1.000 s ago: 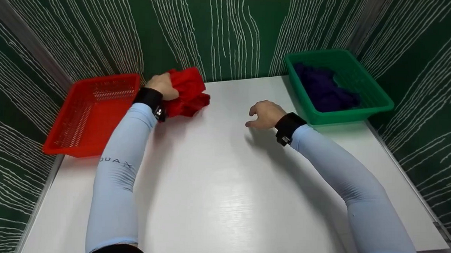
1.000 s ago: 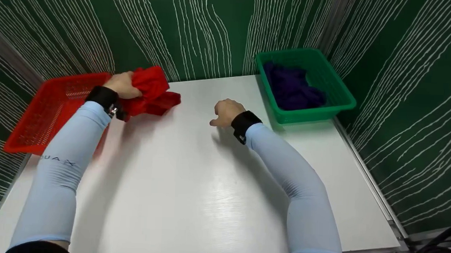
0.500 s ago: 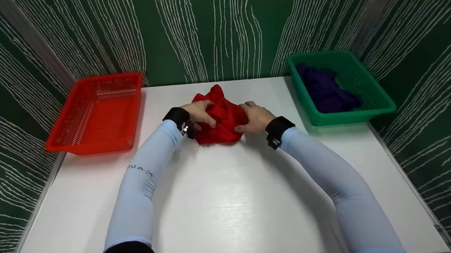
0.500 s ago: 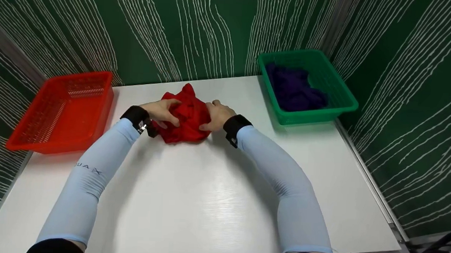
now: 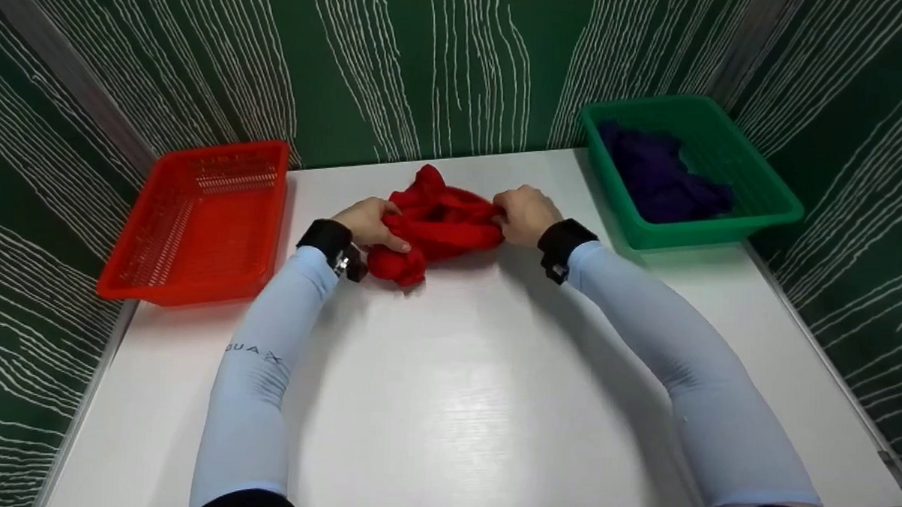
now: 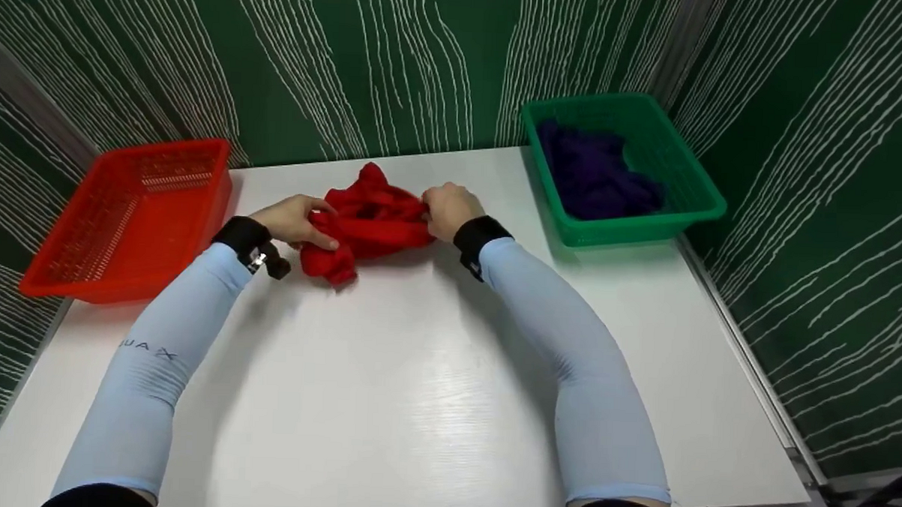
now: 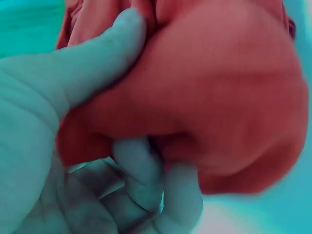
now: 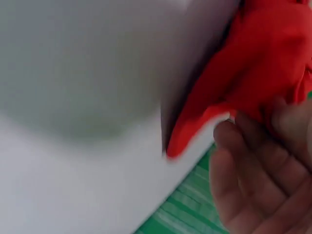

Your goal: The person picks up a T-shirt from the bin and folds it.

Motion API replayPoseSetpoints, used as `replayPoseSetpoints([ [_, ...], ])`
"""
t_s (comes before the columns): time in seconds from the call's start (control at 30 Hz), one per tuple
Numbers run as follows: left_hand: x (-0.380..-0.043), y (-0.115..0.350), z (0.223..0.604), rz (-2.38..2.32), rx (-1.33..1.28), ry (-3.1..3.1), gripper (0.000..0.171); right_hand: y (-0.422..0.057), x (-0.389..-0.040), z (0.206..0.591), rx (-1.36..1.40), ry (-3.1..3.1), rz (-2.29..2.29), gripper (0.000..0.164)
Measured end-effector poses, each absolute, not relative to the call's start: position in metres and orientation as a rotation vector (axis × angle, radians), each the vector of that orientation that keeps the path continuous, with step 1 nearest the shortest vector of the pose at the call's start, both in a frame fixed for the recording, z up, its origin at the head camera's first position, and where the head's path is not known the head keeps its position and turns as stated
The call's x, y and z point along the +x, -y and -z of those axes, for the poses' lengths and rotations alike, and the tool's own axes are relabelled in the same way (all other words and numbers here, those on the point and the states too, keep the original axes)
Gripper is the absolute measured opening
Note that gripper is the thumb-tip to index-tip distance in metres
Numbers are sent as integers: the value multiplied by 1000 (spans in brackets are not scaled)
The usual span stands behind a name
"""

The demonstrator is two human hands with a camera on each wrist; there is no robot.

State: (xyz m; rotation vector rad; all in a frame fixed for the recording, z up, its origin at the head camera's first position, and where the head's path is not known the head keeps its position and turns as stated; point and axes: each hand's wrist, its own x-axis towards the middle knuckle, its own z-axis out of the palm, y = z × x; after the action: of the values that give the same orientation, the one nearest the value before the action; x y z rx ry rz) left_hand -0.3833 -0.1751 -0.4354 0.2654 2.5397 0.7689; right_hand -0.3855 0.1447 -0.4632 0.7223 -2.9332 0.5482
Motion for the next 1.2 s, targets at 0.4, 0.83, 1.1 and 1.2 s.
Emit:
replayPoseSetpoints([
  [0.4, -367, 203, 435, -764, 199, -2496, 41, -181, -390, 453, 279, 2772, -598, 19],
  [0.83, -384, 133, 474, -604, 312, -2712, 55, -163, -407, 467, 212, 3073, -540, 31],
  [1.1, -387, 182, 436, -747, 215, -2840, 44, -191, -420, 414, -197, 2629, -1592, 32],
  [1.2, -388, 207, 422, -853, 84, -2953, 40, -199, -422, 400, -311, 2321, -1800, 25],
])
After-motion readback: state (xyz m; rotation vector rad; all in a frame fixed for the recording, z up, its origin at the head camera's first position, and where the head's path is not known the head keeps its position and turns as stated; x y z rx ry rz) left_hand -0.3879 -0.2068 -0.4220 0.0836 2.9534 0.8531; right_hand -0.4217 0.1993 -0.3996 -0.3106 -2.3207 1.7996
